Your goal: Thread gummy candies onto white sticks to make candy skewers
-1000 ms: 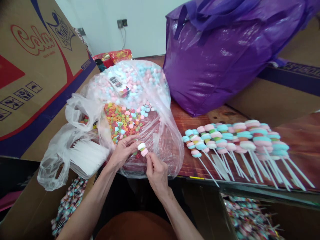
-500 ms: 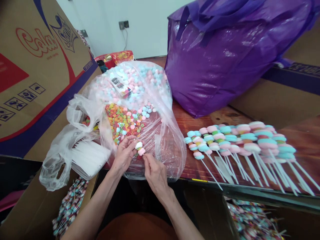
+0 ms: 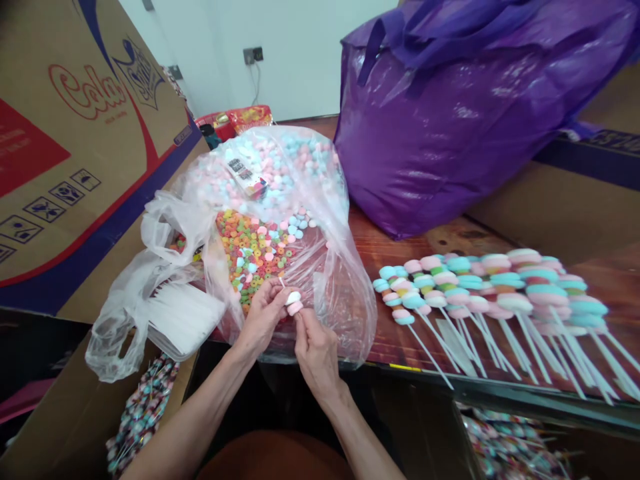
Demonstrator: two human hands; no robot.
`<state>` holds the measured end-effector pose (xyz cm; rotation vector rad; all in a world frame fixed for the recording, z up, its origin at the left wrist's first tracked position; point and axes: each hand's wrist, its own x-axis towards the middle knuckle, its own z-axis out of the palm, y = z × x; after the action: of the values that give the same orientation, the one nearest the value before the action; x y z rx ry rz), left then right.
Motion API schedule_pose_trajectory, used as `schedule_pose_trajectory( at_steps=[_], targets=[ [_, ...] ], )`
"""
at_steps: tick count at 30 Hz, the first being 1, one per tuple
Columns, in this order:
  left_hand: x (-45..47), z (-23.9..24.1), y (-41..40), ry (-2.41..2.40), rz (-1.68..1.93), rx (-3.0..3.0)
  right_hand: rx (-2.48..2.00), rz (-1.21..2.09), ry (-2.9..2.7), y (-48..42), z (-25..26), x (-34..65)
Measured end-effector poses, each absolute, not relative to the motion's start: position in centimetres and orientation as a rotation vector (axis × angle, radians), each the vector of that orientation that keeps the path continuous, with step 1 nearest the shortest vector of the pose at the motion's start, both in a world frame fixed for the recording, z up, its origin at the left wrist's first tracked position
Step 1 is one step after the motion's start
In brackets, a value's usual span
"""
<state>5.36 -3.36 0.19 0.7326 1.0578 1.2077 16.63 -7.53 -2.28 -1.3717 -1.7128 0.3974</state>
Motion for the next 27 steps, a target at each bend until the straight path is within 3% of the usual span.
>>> schedule_pose_trajectory(
  at_steps=[4,7,11,27],
  targets=[
    [3.7,0.4,-2.2,1.211,1.204,1.047,-1.381,0.456,-1.694,-7.5,-2.4,16.8],
    [1.5,1.0,-0.9,1.647,1.197,1.522,-1.381,0.434,-1.685,-7.5,-2.7,16.6],
    [-0.2,1.5,0.6,2.105,0.837,1.881,-1.355,0.326,-1.73,-7.7,-2.9,16.4],
    [0.0,0.9,0.4,2.29,0.522,1.978,-1.335,0.358,-1.758,-7.9,-3.1,16.6]
  ],
)
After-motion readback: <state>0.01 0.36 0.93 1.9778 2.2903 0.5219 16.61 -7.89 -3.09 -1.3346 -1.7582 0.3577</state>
